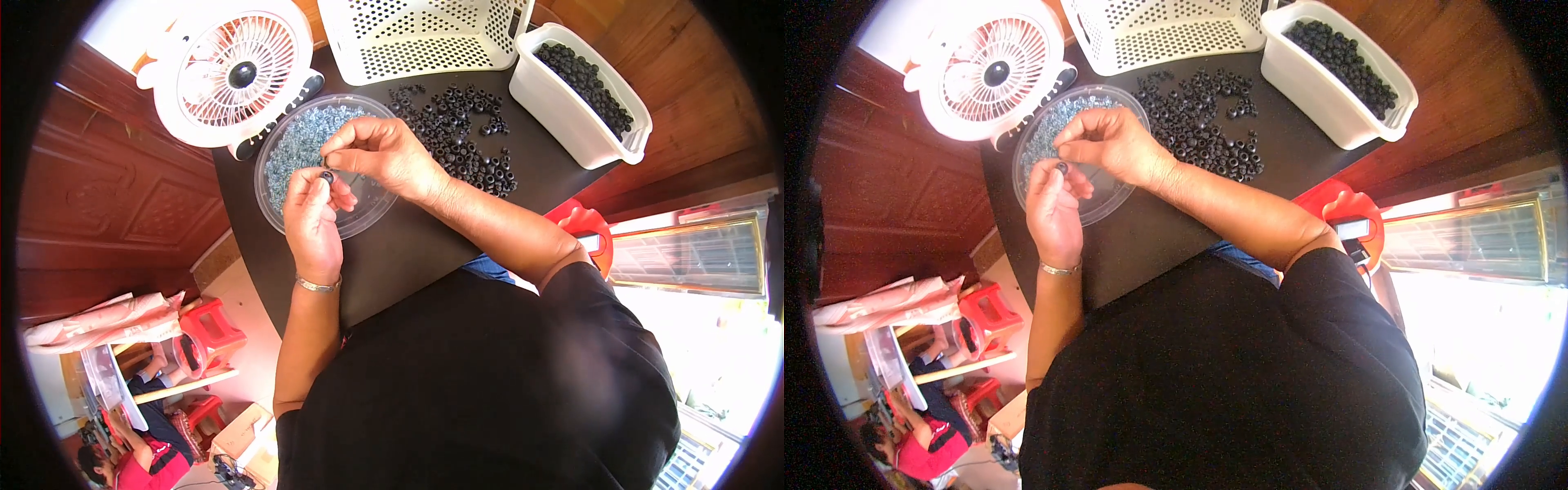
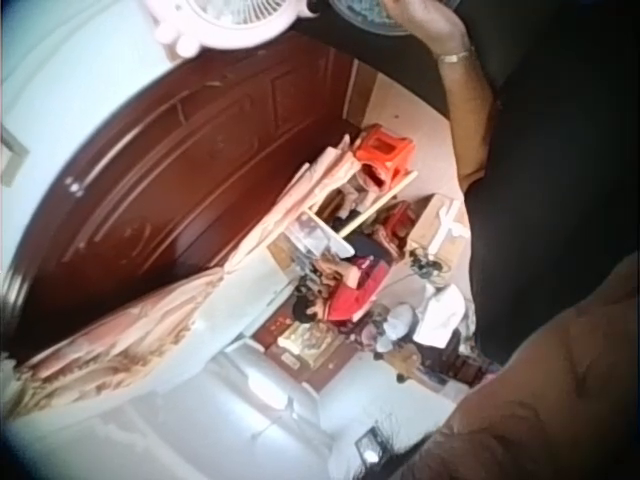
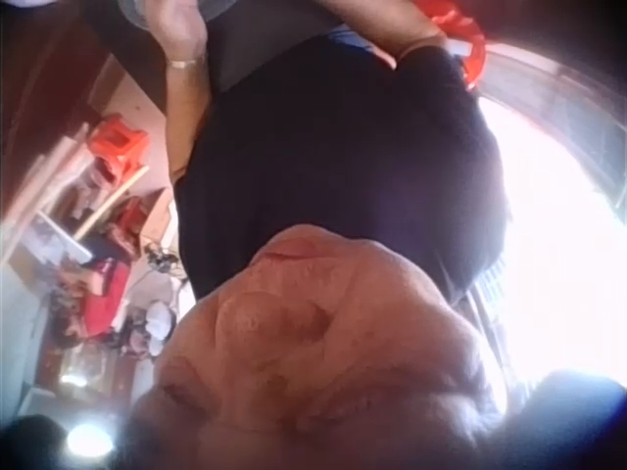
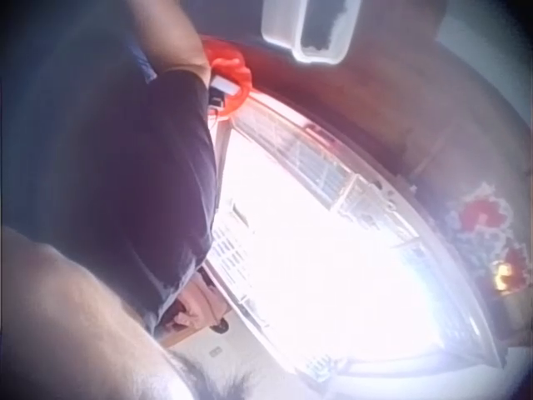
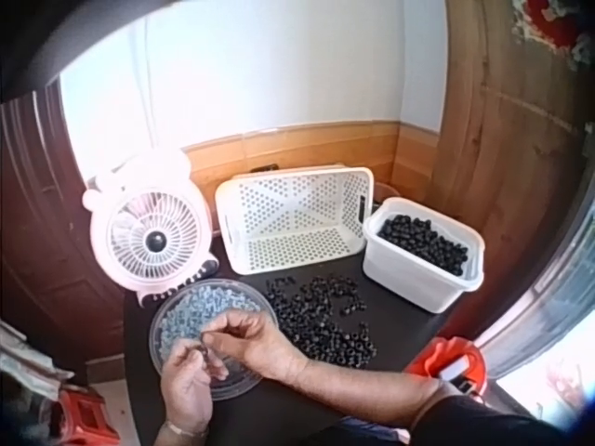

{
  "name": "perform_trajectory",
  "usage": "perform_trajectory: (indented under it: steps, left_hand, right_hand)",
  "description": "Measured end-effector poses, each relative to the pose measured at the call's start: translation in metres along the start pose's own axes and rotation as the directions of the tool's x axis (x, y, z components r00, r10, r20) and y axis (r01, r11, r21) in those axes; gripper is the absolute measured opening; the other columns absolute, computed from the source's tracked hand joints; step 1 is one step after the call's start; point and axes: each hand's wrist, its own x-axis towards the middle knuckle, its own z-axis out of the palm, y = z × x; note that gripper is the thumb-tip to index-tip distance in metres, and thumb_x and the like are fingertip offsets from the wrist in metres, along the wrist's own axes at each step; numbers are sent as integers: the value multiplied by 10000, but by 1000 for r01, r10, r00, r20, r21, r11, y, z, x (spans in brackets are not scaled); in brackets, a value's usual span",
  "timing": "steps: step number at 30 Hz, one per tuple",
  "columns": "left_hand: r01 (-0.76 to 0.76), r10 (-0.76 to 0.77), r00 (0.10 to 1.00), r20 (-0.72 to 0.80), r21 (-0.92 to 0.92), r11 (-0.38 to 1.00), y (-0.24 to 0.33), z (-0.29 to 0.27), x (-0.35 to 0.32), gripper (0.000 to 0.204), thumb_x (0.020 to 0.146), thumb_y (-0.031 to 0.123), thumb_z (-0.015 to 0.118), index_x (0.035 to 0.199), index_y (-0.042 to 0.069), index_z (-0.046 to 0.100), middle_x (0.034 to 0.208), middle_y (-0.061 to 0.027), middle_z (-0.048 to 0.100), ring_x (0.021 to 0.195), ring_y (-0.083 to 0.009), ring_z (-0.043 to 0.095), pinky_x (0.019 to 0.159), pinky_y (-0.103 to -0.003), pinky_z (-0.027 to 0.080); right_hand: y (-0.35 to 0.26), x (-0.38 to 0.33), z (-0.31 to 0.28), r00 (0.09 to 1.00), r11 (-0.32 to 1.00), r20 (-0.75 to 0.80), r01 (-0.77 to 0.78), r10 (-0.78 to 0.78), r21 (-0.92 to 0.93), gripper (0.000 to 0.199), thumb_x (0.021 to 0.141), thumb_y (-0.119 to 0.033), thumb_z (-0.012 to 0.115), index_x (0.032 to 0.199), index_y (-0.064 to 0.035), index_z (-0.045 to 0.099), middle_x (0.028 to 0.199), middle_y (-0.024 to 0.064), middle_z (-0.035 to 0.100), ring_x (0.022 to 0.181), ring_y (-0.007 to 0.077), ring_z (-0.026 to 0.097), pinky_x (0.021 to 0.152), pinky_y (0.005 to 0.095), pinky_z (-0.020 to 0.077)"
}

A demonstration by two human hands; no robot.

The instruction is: The person assembles small blue plastic inserts into black plastic ring components by hand at a workstation.

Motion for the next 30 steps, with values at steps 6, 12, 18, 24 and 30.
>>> perform_trajectory:
  steps: [6,12,18,24,30]
  left_hand:
    - [-11,12,998,-55,14,1000,-3,2,-2,172,943,187,490,959,20,526,797,-64,566,704,-144,534,656,-270,426]
    - [-24,26,996,-80,23,999,-3,3,-3,173,941,188,486,948,20,528,787,-58,553,701,-133,521,658,-262,420]
    - [-18,23,995,-97,52,999,-2,4,-3,170,941,185,484,933,22,530,792,-54,556,699,-127,518,656,-261,419]
    - [-1,3,995,-95,23,1000,-3,2,-4,186,956,200,458,972,29,530,795,-53,564,704,-132,529,650,-267,416]
    - [68,-89,990,-113,-176,982,-2,0,-5,170,954,201,459,961,46,527,817,-49,571,723,-141,540,664,-281,426]
  right_hand:
    - [-1,-5,9,1000,994,-22,-23,21,-104,43,868,-22,639,899,4,653,791,35,651,712,82,610,662,253,513]
    - [-3,-6,12,999,947,-49,-6,-10,-323,71,838,-37,662,894,4,649,839,32,652,794,71,601,728,244,501]
    - [-6,-5,12,998,955,-47,-51,39,-293,76,844,-43,653,899,8,648,839,27,653,793,74,605,726,242,504]
    - [7,-1,3,996,993,28,-85,88,-80,118,834,-53,695,926,8,654,856,33,660,792,75,606,725,242,512]
    - [9,-5,9,998,982,4,-60,62,-181,158,803,-52,721,945,-21,660,868,41,655,806,98,623,725,258,519]
